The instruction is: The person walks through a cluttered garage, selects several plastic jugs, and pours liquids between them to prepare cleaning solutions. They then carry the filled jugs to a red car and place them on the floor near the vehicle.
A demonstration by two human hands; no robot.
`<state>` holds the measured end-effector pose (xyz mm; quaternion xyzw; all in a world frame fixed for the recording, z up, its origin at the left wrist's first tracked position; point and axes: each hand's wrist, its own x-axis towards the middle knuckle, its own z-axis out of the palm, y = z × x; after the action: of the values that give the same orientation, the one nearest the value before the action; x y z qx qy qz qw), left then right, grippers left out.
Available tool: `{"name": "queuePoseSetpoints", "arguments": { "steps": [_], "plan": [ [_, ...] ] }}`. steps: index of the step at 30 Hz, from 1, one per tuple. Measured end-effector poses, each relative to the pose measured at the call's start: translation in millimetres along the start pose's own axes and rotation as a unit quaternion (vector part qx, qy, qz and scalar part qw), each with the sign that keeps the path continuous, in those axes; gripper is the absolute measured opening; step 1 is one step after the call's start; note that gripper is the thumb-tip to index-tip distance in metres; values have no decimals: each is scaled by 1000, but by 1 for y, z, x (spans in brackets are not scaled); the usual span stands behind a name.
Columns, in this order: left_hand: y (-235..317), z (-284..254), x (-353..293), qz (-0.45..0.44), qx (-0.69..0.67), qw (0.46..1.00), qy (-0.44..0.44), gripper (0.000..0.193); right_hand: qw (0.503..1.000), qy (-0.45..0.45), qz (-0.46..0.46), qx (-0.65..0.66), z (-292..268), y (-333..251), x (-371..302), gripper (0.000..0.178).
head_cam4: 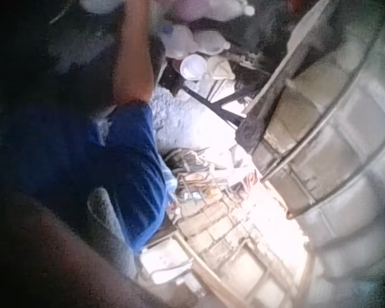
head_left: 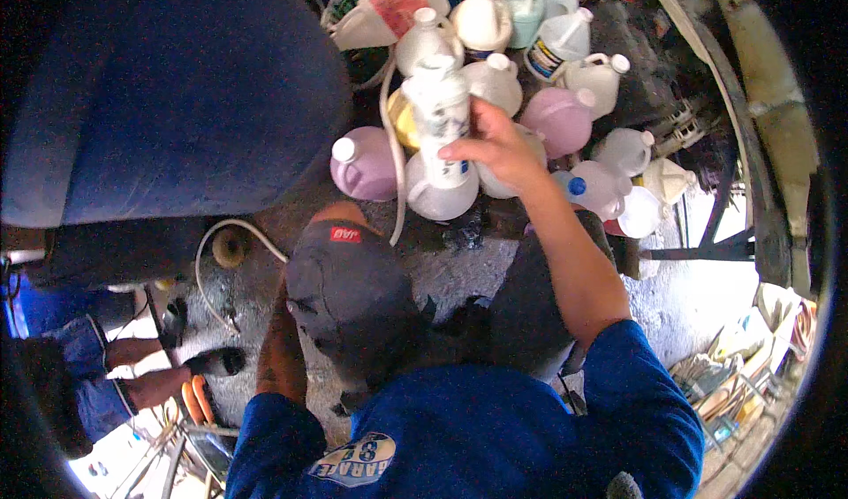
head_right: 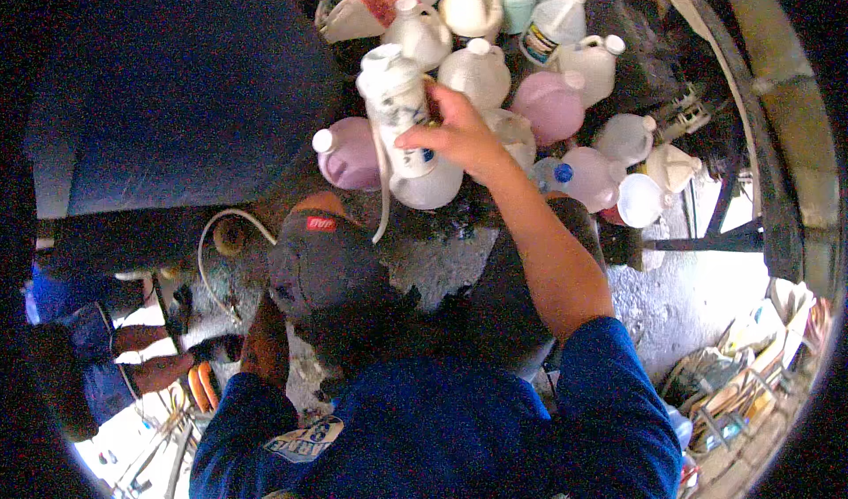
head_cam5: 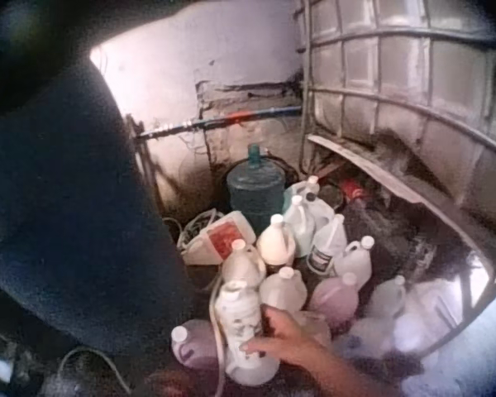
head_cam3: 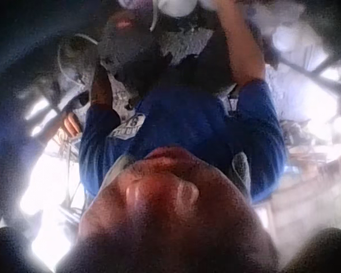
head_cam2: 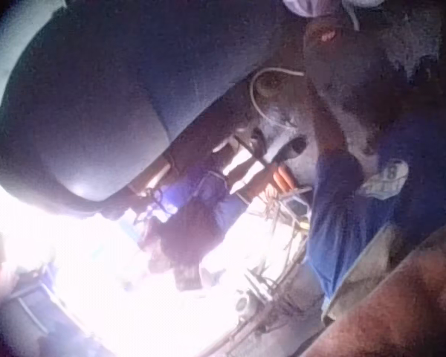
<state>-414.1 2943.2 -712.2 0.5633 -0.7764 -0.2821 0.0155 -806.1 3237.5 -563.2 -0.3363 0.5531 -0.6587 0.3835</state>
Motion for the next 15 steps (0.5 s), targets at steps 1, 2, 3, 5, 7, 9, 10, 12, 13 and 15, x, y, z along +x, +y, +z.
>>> {"name": "queuePoseSetpoints", "arguments": {
  "steps": [1,2,3,5,7,9,10,12,13,15],
  "plan": [
    [-8,4,0,-11,11,1000,5,25,1000,-18,1,3,1,4,0,68],
    [-10,10,0,-17,14,1000,9,24,1000,-16,0,15,4,8,-2,69],
    [-7,11,2,-17,10,1000,14,23,999,-15,-2,29,7,9,-4,69],
    [-3,10,6,-18,-9,999,28,23,1000,-4,11,-28,8,9,-6,71],
    [-4,3,7,-16,-51,997,47,23,999,-3,-26,-40,13,8,-8,72],
    [7,-6,9,-13,-135,989,62,25,999,-7,-30,-41,15,5,-14,74],
    [16,-9,13,-1,-217,974,60,26,999,-4,-30,-44,12,2,-20,74],
    [32,-36,0,17,-380,922,75,28,999,-18,1,-38,19,-11,-23,75],
    [47,-46,-2,40,-461,883,70,30,999,-24,18,-36,19,-16,-25,75],
    [94,-69,-15,97,-575,811,47,33,998,-24,-3,-50,19,-21,-27,78]
  ]
}}
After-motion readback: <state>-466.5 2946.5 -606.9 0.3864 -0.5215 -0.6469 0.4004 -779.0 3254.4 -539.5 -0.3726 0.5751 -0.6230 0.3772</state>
